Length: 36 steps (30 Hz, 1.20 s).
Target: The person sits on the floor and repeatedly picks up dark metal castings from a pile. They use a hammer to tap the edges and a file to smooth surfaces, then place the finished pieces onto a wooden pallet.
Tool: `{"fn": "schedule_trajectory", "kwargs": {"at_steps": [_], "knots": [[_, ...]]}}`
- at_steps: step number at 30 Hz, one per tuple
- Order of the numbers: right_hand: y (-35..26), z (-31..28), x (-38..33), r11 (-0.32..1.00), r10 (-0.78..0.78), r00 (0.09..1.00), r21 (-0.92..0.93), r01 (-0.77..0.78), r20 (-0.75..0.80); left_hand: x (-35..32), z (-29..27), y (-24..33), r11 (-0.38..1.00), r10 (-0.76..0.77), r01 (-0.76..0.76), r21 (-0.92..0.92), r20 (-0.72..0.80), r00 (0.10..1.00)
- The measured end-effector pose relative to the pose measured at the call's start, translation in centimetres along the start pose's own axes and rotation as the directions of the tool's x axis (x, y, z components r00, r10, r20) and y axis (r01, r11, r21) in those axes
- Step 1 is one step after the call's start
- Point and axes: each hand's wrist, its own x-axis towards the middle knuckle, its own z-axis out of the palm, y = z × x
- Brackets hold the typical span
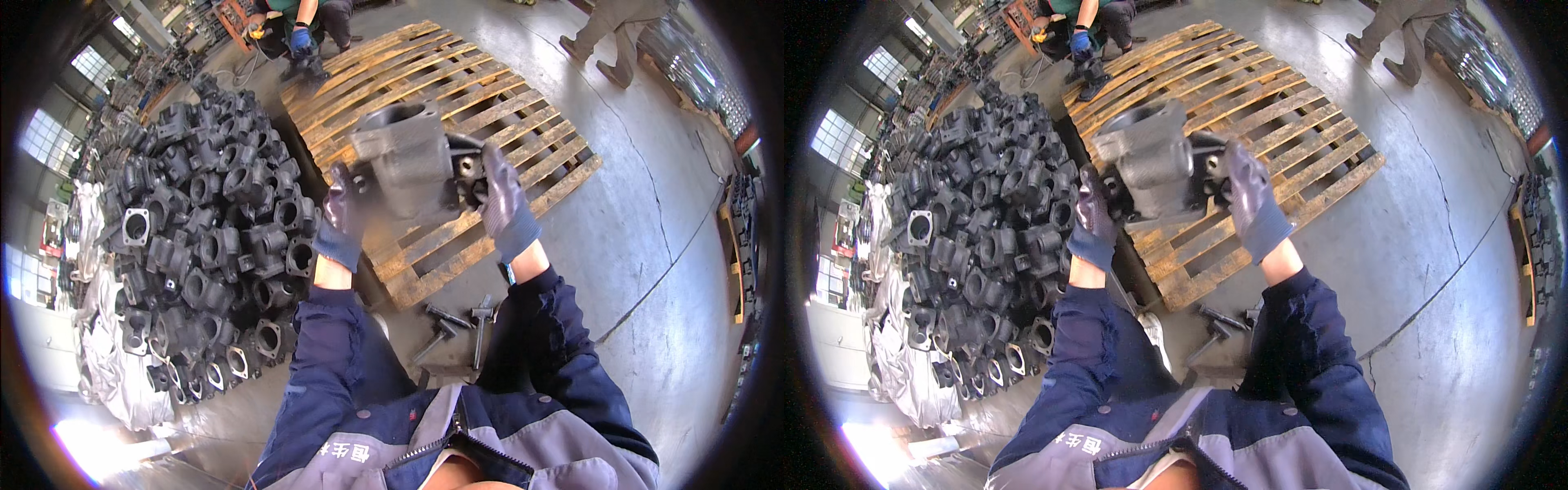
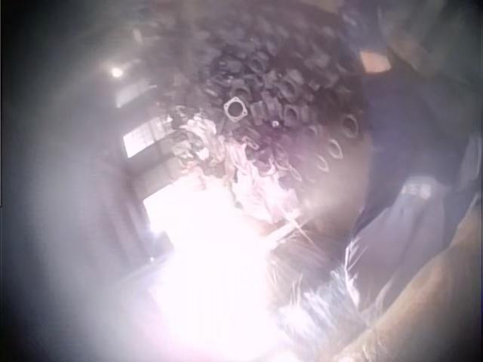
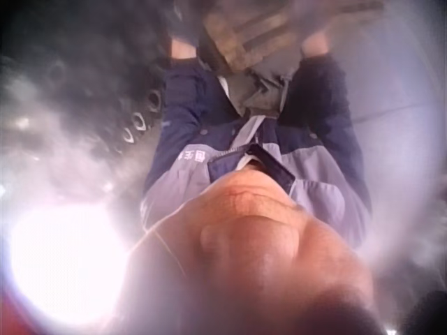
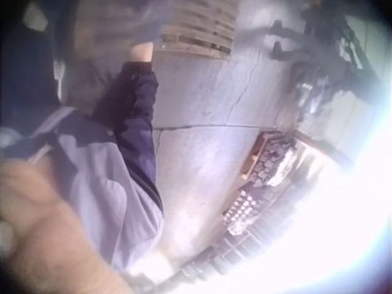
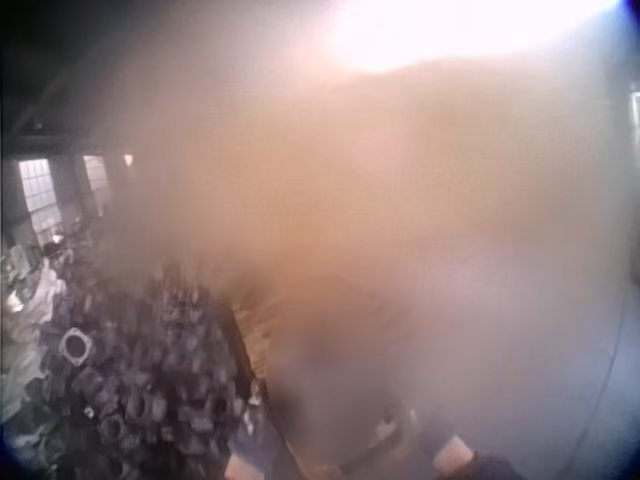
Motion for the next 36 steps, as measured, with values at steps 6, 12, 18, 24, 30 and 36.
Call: {"fn": "schedule_trajectory", "kwargs": {"at_steps": [6,12,18,24,30,36], "knots": [[0.5,2.1,0.4,0.967,-0.18,0.964,-0.146,0.211,0.197,-0.8,-1.6,2.7,0.957,0.022,0.007,-0.29,0.099,0.995],[-1.4,4.4,-0.7,0.921,-0.12,0.945,-0.321,0.22,0.304,-1.8,-1.6,2.9,0.962,-0.005,0.033,-0.271,0.104,0.995],[-1.4,6.2,-1.7,0.5,-0.343,0.84,-0.675,0.542,0.421,-2.0,-1.0,3.5,0.959,-0.022,0.066,-0.274,0.163,0.986],[-1.6,7.5,-3.3,0.491,-0.258,0.867,-0.715,0.497,0.426,-2.4,-0.7,3.9,0.943,-0.062,0.142,-0.3,0.26,0.964],[-1.6,8.7,-3.4,0.413,-0.353,0.776,-0.657,0.631,0.522,-2.5,0.0,3.9,0.912,-0.078,0.226,-0.343,0.395,0.915],[-1.0,7.9,-2.7,0.673,-0.274,0.856,-0.549,0.496,0.438,-1.9,-0.3,4.0,0.907,-0.075,0.178,-0.383,0.267,0.961]]}}
